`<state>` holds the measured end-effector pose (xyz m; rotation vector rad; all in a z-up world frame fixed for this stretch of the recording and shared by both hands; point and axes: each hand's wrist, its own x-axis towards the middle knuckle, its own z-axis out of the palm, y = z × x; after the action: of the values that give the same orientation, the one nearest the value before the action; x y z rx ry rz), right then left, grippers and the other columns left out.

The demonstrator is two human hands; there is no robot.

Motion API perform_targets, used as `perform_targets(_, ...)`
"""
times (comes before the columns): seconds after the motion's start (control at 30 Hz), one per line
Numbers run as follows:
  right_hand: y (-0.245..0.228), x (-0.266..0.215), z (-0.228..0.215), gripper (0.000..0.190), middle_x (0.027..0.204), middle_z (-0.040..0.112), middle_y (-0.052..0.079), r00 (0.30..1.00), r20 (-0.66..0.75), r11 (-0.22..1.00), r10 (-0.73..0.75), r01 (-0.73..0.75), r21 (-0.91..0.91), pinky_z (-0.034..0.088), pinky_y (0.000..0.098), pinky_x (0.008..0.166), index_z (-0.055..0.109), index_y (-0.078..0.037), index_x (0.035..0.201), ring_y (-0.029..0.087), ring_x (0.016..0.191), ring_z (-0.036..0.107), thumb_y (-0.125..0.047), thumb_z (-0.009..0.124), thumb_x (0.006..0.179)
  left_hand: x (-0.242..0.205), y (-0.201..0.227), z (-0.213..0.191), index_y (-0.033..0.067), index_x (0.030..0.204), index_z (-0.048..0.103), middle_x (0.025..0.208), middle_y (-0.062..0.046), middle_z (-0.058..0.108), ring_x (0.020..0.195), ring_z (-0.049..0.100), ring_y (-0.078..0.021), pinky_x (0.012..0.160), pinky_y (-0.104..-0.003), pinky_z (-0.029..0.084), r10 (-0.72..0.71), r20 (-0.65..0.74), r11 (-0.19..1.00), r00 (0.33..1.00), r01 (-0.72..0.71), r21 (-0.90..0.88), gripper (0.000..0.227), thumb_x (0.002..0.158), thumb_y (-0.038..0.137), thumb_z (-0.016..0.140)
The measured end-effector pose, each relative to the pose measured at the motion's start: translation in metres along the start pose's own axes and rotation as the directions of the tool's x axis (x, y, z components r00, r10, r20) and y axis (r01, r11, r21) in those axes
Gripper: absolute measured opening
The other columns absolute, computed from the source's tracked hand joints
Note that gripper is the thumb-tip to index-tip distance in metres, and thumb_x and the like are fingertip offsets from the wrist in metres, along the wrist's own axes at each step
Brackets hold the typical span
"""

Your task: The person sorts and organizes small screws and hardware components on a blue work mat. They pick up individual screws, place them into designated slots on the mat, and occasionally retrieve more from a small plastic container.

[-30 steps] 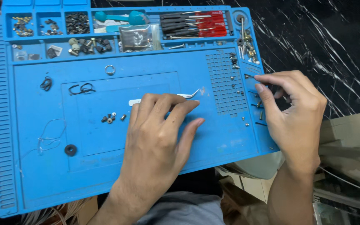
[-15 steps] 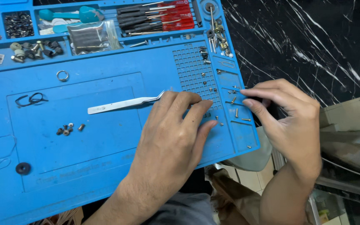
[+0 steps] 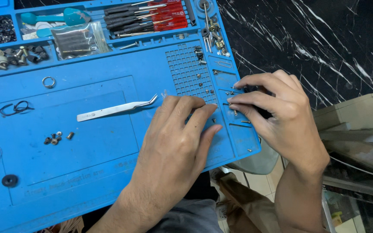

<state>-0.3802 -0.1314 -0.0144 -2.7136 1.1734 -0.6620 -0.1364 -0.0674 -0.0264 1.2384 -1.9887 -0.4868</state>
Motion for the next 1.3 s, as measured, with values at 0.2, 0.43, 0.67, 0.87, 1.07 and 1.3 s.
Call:
perform_targets(0.2,-0.014,0.000,-0.007,0.002,0.119,0.079,0.025,0.970,-0.149,0.961,0.190,-0.152,0.233,0.059,0.0344,0.088,0.083,0.008,0.112,0.030,0.110,0.075,0.009,0.084,0.112,0.005,0.005,0.022,0.0007,0.128,0.074,0.125,-0.017,0.068,0.110,0.061,-0.0399,0.090,-0.052,0.051,0.050,-0.018,0.999,0.999,-0.050,0.008,0.024,0.110,0.015,0.081)
perform_targets(0.43,-0.011,-0.004,0.002,0.007,0.113,0.079,0.024,0.961,-0.177,0.949,0.212,-0.159,0.271,0.053,0.0330,0.082,0.080,0.007,0.108,0.027,0.099,0.072,0.010,0.085,0.111,0.014,0.018,0.059,0.0046,0.108,0.079,0.116,-0.013,0.065,0.104,0.057,-0.0371,0.082,-0.051,0.047,-0.001,-0.058,0.977,0.998,0.013,0.212,0.036,0.100,0.035,0.096)
perform_targets(0.67,-0.005,-0.003,0.015,0.008,0.110,0.077,0.019,0.951,-0.203,0.933,0.232,-0.158,0.323,0.052,0.0299,0.077,0.081,0.005,0.109,0.020,0.084,0.063,0.005,0.088,0.111,0.018,0.022,0.063,0.0057,0.099,0.086,0.121,-0.012,0.067,0.107,0.058,-0.0362,0.081,-0.050,0.047,-0.083,-0.153,0.979,0.985,0.109,0.170,0.024,0.104,0.029,0.091)
perform_targets(0.87,-0.003,-0.004,0.021,0.007,0.110,0.076,0.017,0.938,-0.211,0.910,0.274,-0.182,0.372,0.048,0.0276,0.073,0.082,0.003,0.110,0.016,0.076,0.056,0.003,0.090,0.110,0.030,0.028,0.071,0.0142,0.082,0.086,0.104,-0.006,0.065,0.102,0.057,-0.0356,0.079,-0.050,0.046,-0.155,-0.168,0.920,0.974,0.204,0.335,0.019,0.097,0.025,0.089)
perform_targets(1.07,-0.008,-0.005,0.018,0.007,0.109,0.076,0.017,0.923,-0.245,0.909,0.295,-0.193,0.369,0.046,0.0283,0.073,0.083,0.004,0.111,0.016,0.077,0.057,0.002,0.090,0.112,0.032,0.033,0.075,0.0130,0.089,0.076,0.101,-0.007,0.062,0.100,0.056,-0.0344,0.080,-0.048,0.046,-0.120,-0.157,0.865,0.980,0.181,0.469,0.010,0.097,0.007,0.079)
perform_targets(1.3,-0.012,-0.013,0.017,0.009,0.115,0.082,0.022,0.839,-0.272,0.791,0.472,-0.267,0.551,0.062,0.0295,0.093,0.077,0.006,0.116,0.026,0.107,0.081,0.005,0.085,0.114,0.024,0.023,0.032,0.0062,0.112,0.072,0.110,-0.011,0.075,0.098,0.061,-0.0354,0.089,-0.048,0.049,-0.176,-0.215,0.969,0.961,0.131,-0.207,0.016,0.118,0.015,0.060)
